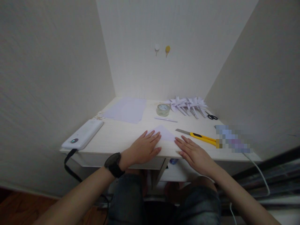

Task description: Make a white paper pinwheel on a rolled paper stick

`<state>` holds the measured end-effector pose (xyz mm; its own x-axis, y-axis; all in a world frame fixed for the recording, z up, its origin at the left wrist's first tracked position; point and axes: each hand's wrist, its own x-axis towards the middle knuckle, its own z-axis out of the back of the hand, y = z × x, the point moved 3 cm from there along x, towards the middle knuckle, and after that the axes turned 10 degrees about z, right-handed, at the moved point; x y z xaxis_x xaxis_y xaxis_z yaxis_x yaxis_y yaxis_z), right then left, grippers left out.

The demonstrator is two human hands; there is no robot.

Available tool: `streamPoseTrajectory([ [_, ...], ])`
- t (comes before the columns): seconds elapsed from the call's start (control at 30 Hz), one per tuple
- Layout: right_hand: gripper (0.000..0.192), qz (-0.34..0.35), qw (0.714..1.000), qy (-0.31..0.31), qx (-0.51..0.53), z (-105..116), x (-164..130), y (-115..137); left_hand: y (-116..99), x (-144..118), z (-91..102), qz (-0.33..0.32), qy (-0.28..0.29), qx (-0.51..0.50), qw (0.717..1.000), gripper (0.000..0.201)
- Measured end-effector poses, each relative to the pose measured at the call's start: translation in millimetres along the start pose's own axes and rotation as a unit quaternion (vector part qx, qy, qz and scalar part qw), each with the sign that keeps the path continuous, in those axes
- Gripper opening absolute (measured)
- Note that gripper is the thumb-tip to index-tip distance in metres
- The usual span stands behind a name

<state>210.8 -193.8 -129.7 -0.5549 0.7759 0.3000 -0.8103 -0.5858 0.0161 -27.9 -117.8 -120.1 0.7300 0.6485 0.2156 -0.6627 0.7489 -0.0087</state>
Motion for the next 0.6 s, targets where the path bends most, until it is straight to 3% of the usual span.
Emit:
streamPoseTrajectory([
  [0.17,0.047,-0.001,1.000,-0.020,-0.001,1,-3,-1,12,-11,6.9,0.002,-0.009,-0.022,1.000,0.056],
  [0.43,0.047,-0.007,1.000,-0.024,0.001,1,-2,1,56,-52,23.5,0.062,-0.008,0.010,0.998,0.049],
  [0.6,0.047,-0.013,1.000,-0.014,-0.008,1,-2,1,54,-50,38.7,0.120,-0.065,0.069,0.988,0.045],
])
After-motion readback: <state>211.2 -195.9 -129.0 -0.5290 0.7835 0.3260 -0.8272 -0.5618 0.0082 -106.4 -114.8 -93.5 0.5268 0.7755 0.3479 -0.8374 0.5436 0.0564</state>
